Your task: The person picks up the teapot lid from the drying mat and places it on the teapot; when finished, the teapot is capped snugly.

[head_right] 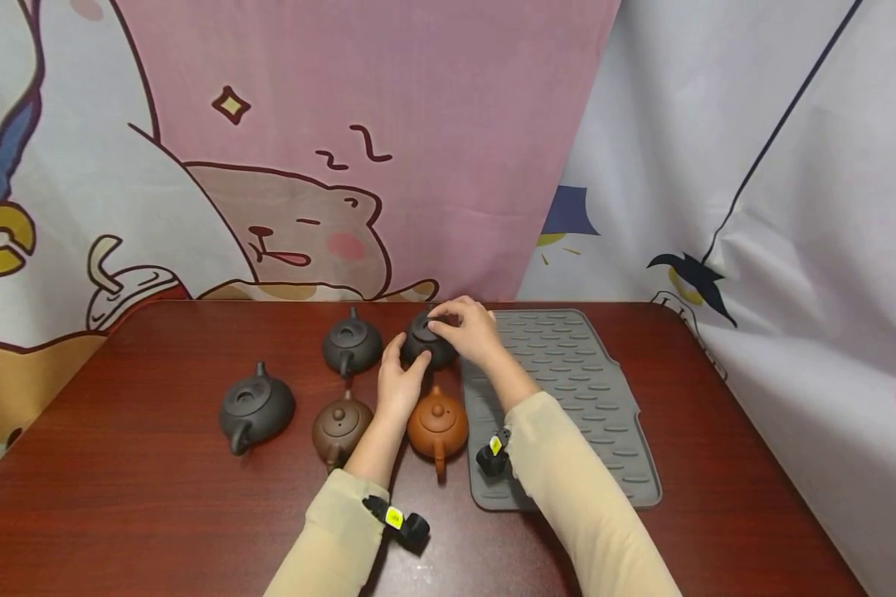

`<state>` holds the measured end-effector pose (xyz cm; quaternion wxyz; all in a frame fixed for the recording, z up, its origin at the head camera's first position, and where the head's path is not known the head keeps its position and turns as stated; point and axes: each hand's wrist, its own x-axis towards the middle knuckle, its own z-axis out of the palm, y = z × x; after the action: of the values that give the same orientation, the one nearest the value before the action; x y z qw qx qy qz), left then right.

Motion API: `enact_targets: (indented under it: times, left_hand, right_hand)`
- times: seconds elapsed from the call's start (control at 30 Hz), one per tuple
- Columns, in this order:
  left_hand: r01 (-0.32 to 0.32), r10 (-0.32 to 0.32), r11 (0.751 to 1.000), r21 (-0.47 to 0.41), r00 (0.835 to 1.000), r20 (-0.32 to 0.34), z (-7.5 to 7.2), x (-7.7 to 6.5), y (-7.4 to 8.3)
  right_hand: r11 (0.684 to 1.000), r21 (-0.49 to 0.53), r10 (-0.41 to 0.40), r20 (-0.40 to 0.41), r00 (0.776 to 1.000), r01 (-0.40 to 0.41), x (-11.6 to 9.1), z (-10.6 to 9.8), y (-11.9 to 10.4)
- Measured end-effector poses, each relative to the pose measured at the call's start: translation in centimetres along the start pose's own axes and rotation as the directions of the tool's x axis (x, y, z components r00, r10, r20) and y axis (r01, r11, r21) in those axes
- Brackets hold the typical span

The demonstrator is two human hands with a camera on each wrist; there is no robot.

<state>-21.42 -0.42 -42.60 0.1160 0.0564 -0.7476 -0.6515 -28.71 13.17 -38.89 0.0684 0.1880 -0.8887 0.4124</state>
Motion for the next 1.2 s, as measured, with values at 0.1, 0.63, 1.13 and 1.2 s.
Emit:
enact_targets:
  times: [0.1,0.63,1.13,1.2]
  left_hand:
    - [-0.002,0.002,1.0,0.001,1.0,-0.001,0.0,0.0,0.0]
    - [-0.031,0.031,0.999,0.007,1.0,-0.004,0.1,0.0,0.0]
    - [-0.001,0.001,1.0,0.008,1.0,-0.023,-0.2,-0.2,1.0]
    - [-0.013,0.013,1.0,0.007,0.999,-0.03,-0.3,-0.2,1.4]
  right_hand:
    - [1.0,-0.006,-0.005,-0.008,1.0,0.005,0.1,0.1,0.0]
    - [0.999,-0.025,0.03,0.022,0.999,-0.03,0.0,0.6,0.6]
    - [0.997,-0.074,-0.037,-0.01,0.999,0.036,-0.3,-0.8,0.0]
    - [0.996,-0.072,-0.056,-0.021,0.998,0.055,-0.5,-1.3,-0.2]
